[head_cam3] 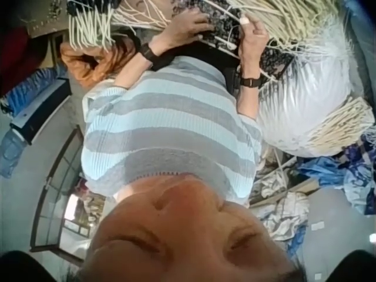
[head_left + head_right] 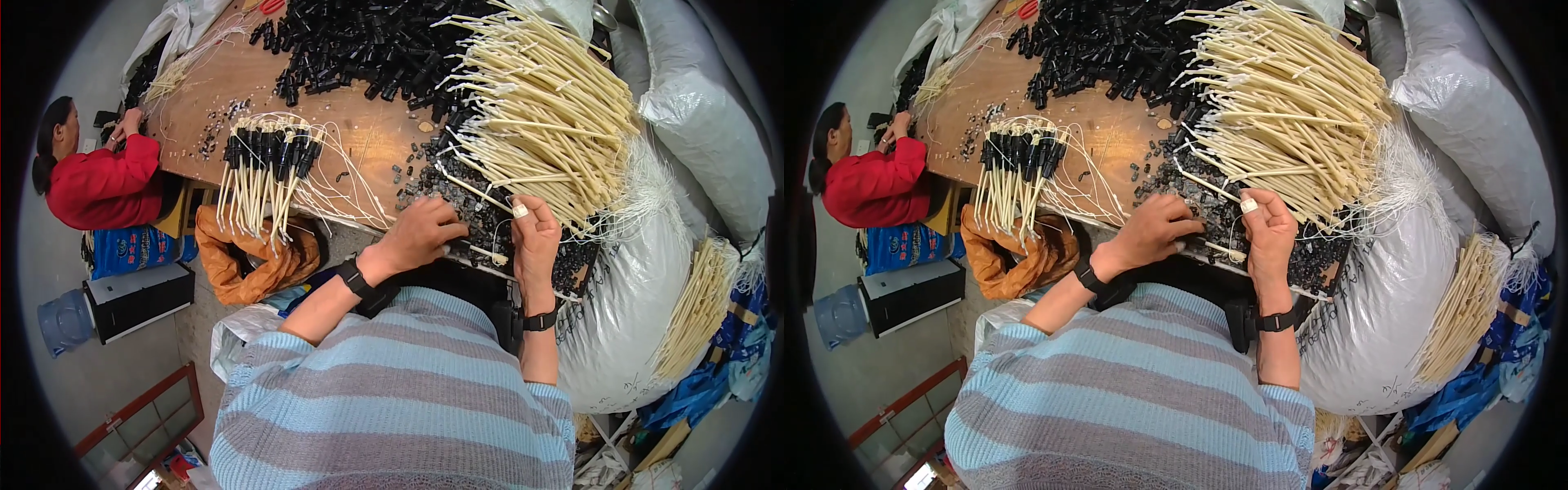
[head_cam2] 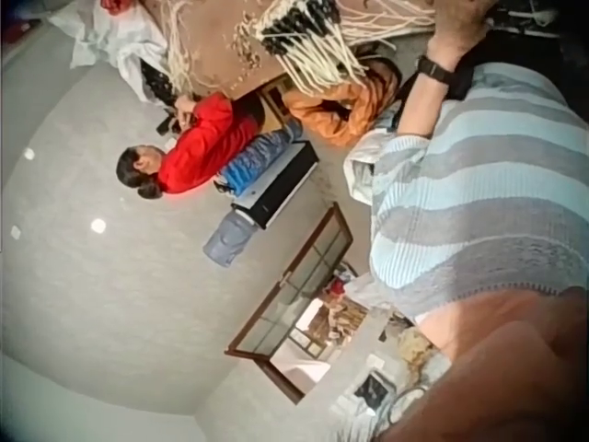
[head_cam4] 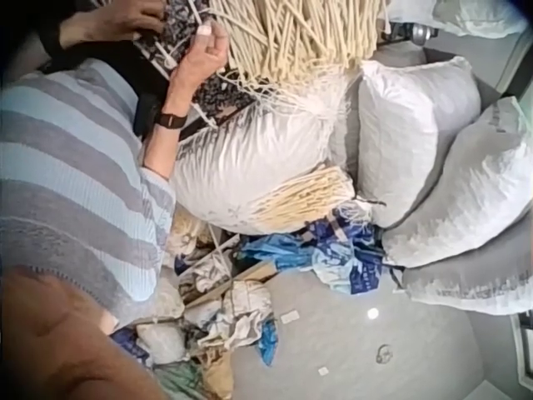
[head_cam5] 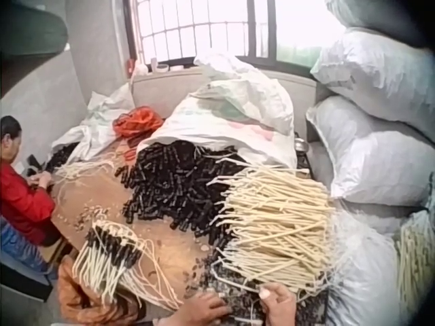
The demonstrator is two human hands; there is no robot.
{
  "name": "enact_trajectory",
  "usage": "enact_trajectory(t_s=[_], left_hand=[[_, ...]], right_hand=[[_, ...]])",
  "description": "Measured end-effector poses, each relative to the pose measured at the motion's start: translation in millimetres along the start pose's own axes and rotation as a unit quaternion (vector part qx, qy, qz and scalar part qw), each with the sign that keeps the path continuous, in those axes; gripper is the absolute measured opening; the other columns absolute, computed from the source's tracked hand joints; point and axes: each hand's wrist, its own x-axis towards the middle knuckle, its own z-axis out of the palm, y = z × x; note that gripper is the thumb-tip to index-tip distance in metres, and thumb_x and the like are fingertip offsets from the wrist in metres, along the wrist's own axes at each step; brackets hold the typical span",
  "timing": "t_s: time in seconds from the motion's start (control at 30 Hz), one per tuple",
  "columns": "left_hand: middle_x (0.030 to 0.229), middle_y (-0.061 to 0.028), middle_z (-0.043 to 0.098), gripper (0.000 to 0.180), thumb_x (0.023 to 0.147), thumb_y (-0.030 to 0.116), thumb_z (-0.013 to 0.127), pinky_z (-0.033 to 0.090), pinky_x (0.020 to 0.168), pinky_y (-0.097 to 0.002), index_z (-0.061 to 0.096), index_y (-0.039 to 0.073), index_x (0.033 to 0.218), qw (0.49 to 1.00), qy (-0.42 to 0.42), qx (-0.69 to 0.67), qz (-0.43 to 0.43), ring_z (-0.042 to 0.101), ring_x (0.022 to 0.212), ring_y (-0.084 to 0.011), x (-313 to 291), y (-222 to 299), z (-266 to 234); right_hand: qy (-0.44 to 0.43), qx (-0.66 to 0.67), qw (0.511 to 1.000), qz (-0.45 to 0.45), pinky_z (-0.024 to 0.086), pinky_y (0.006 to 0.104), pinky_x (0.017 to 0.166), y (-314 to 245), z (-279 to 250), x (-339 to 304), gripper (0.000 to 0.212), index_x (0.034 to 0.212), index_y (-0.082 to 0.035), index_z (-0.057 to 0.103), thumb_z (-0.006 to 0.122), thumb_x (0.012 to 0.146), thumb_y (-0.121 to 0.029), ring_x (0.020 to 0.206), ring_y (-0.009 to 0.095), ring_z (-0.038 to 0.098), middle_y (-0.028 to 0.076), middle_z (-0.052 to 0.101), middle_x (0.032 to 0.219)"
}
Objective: The person assembles components by hand, fitting a white tube into a black plastic piece and threading a white cord through the assembly. They then place the completed unit onto a pile on the table and repeat the process.
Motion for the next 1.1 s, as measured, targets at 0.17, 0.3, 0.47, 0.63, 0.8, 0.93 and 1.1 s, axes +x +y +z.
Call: enact_trajectory(t_s=[0.17, 0.3, 0.47, 0.63, 0.8, 0.93, 1.1], left_hand=[[0.093, -0.0137, 0.058, 0.036, 0.073, -0.003, 0.059, 0.048, 0.075, -0.0385, 0.060, 0.005, 0.108, 0.981, 0.019, -0.089, -0.170, 0.059, 0.084, -0.0322, 7, 1, -21], [0.099, -0.0107, 0.067, 0.042, 0.078, -0.002, 0.049, 0.047, 0.081, -0.0270, 0.059, 0.002, 0.118, 0.947, 0.066, -0.193, -0.250, 0.062, 0.090, -0.0168, 13, -10, -16], [0.091, -0.0022, 0.064, 0.036, 0.080, 0.000, 0.054, 0.046, 0.074, -0.0238, 0.060, 0.000, 0.115, 0.878, 0.067, -0.334, -0.337, 0.057, 0.084, -0.0084, 21, 4, -10], [0.088, 0.0015, 0.062, 0.033, 0.079, 0.000, 0.059, 0.044, 0.063, -0.0202, 0.061, 0.000, 0.113, 0.790, -0.029, -0.465, -0.400, 0.055, 0.073, -0.0047, 31, 21, -25], [0.082, 0.0032, 0.061, 0.028, 0.079, -0.001, 0.060, 0.042, 0.058, -0.0194, 0.063, 0.000, 0.107, 0.868, -0.012, -0.361, -0.341, 0.052, 0.069, -0.0024, 21, 4, -18], [0.083, -0.0020, 0.064, 0.030, 0.077, -0.002, 0.059, 0.045, 0.066, -0.0239, 0.063, 0.001, 0.107, 0.893, -0.007, -0.309, -0.328, 0.057, 0.074, -0.0081, 18, -3, -14], [0.089, -0.0155, 0.067, 0.034, 0.071, 0.002, 0.058, 0.049, 0.072, -0.0411, 0.064, 0.005, 0.105, 0.957, 0.035, -0.125, -0.258, 0.063, 0.083, -0.0339, 10, -10, -21]], right_hand=[[-0.129, -0.079, 0.988, -0.036, 0.034, 0.0165, 0.057, -15, 0, -19, 0.013, 0.100, -0.001, 0.066, 0.066, 0.088, -0.006, 0.064, 0.000, 0.046, -0.004, 0.061, 0.079], [-0.210, -0.092, 0.973, 0.015, 0.042, 0.0157, 0.063, -9, 13, -23, 0.013, 0.102, 0.001, 0.063, 0.064, 0.090, -0.002, 0.072, 0.001, 0.055, -0.001, 0.064, 0.085], [-0.157, -0.060, 0.985, 0.036, 0.029, 0.0168, 0.053, 0, 22, -23, 0.009, 0.094, -0.002, 0.064, 0.066, 0.089, -0.009, 0.059, -0.001, 0.041, -0.007, 0.056, 0.072], [-0.173, 0.013, 0.983, 0.060, 0.027, 0.0161, 0.052, 6, 20, -23, 0.011, 0.096, -0.003, 0.064, 0.068, 0.088, -0.010, 0.057, -0.001, 0.041, -0.007, 0.058, 0.072], [-0.127, -0.066, 0.989, 0.026, 0.039, 0.0174, 0.054, 18, 13, -19, 0.015, 0.100, -0.001, 0.067, 0.069, 0.087, -0.007, 0.062, 0.001, 0.051, -0.004, 0.065, 0.078], [-0.149, -0.437, 0.851, -0.248, 0.047, 0.0270, 0.053, 13, 15, -19, 0.011, 0.093, -0.004, 0.070, 0.068, 0.082, -0.003, 0.056, 0.016, 0.061, 0.008, 0.067, 0.072], [-0.056, -0.508, 0.806, -0.300, 0.045, 0.0299, 0.048, 3, 17, -17, 0.010, 0.091, -0.006, 0.069, 0.067, 0.082, -0.008, 0.049, 0.020, 0.058, 0.010, 0.058, 0.059]])
